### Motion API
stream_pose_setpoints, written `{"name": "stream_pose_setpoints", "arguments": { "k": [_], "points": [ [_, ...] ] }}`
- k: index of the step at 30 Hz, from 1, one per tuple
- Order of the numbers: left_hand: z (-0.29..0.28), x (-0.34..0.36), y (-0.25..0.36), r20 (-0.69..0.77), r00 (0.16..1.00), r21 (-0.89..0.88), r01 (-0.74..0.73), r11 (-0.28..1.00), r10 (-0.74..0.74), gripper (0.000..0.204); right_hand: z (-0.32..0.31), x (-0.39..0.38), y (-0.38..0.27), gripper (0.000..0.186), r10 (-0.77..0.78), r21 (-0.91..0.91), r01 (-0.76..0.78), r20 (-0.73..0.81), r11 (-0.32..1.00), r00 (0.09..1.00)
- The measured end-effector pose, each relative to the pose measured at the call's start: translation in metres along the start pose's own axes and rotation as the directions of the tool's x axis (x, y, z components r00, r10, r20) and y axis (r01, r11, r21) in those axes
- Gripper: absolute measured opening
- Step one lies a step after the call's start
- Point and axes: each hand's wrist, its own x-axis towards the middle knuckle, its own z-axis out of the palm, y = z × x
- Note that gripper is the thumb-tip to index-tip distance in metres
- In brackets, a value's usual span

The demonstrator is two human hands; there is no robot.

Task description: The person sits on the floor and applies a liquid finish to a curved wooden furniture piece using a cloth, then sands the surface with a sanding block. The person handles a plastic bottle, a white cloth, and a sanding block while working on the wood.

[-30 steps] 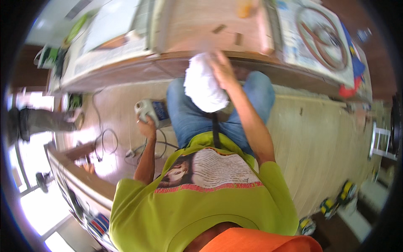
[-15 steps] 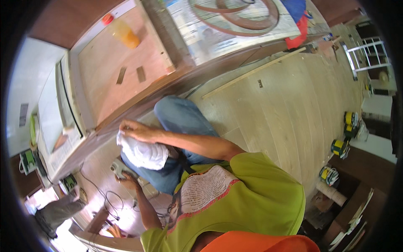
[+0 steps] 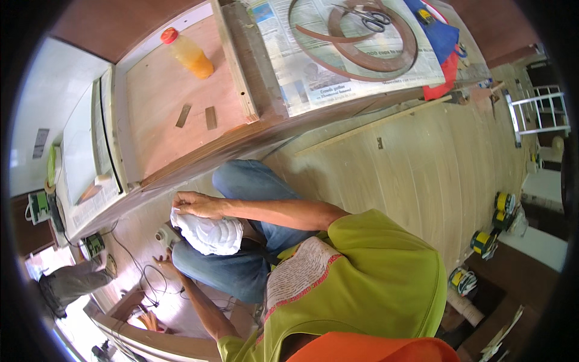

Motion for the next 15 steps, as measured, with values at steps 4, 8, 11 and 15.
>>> {"name": "stream_pose_setpoints", "arguments": {
  "k": [4,8,11,15],
  "points": [
    [-0.033,0.012,0.052,-0.085,0.991,-0.517,0.047,0.855,-0.106,0.071,0.005,0.015,-0.007,0.014,-0.116,-0.244,0.12,0.029,0.962,0.993],
    [-0.071,-0.037,0.211,0.236,0.965,-0.647,0.066,0.76,0.118,0.053,0.012,0.009,-0.025,0.048,-0.233,-0.689,0.208,0.059,0.694,0.971],
    [-0.081,-0.078,0.242,0.39,0.864,-0.593,-0.028,0.805,0.318,0.051,0.045,-0.016,-0.051,0.036,-0.257,-0.842,0.257,0.148,0.473,0.955],
    [-0.045,-0.12,0.311,0.058,0.921,-0.704,-0.236,0.67,0.386,0.074,0.039,-0.024,-0.053,0.028,-0.122,-0.365,0.054,-0.166,0.929,0.979]
  ]
}}
